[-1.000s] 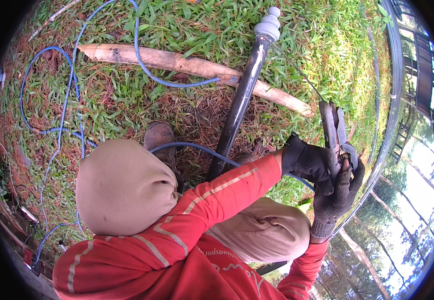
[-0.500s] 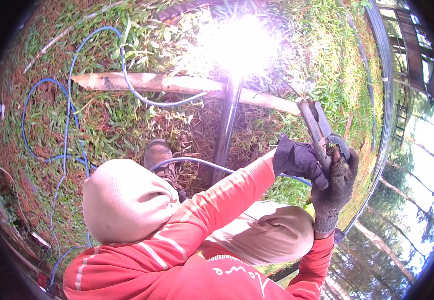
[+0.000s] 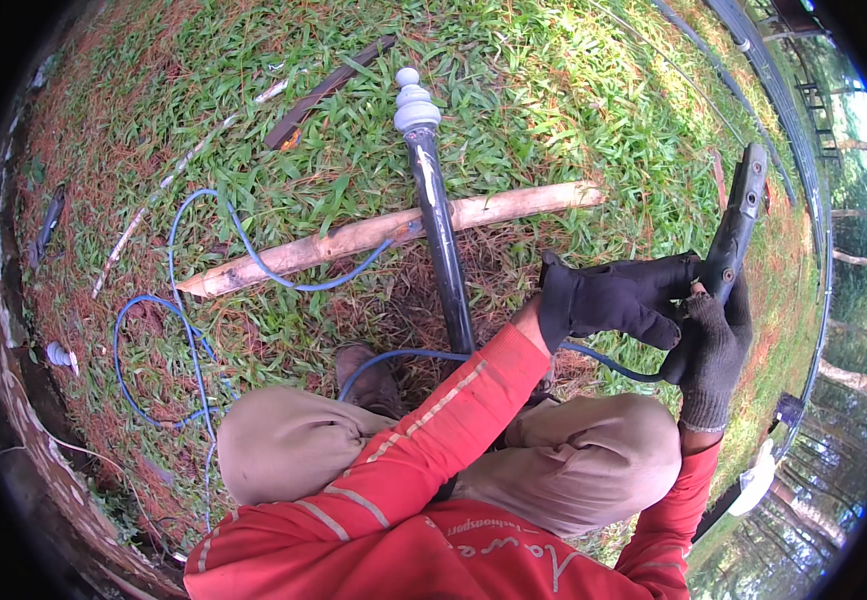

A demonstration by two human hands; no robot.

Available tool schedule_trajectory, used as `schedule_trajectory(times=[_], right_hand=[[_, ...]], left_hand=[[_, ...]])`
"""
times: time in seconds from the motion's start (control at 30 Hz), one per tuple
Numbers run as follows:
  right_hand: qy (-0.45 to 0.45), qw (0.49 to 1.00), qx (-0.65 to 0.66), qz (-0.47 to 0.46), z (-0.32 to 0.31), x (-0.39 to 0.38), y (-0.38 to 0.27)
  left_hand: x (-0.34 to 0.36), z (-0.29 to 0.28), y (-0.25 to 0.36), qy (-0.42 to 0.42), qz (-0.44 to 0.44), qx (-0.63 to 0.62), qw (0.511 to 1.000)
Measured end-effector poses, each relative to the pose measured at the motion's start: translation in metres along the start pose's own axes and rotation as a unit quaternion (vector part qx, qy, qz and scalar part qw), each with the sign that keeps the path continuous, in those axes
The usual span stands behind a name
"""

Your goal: The person places a decorative cap onto a metal pipe, uses pliers to adjust a component, and then uses a welding tool to fuse the cap to the pipe, creating sparks.

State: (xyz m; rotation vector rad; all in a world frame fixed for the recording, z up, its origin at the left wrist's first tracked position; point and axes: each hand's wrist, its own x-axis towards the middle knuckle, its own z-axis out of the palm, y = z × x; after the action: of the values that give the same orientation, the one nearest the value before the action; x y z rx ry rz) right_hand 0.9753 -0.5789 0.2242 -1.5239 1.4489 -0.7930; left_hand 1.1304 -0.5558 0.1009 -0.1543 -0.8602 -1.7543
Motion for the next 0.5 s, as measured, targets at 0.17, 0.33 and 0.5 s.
schedule_trajectory(times=[0.17,0.33,0.5], right_hand=[[0.0,0.994,0.067,0.082,-0.017,0.012,0.022],[-0.039,0.992,0.062,0.101,-0.013,0.017,0.026],[-0.031,0.988,0.095,0.115,-0.003,0.026,0.039]], left_hand=[[0.003,-0.002,-0.007,0.017,0.003,-0.099,0.995],[0.0,-0.002,0.002,0.084,-0.023,-0.048,0.995],[-0.004,-0.01,0.017,0.117,-0.056,0.08,0.988]])
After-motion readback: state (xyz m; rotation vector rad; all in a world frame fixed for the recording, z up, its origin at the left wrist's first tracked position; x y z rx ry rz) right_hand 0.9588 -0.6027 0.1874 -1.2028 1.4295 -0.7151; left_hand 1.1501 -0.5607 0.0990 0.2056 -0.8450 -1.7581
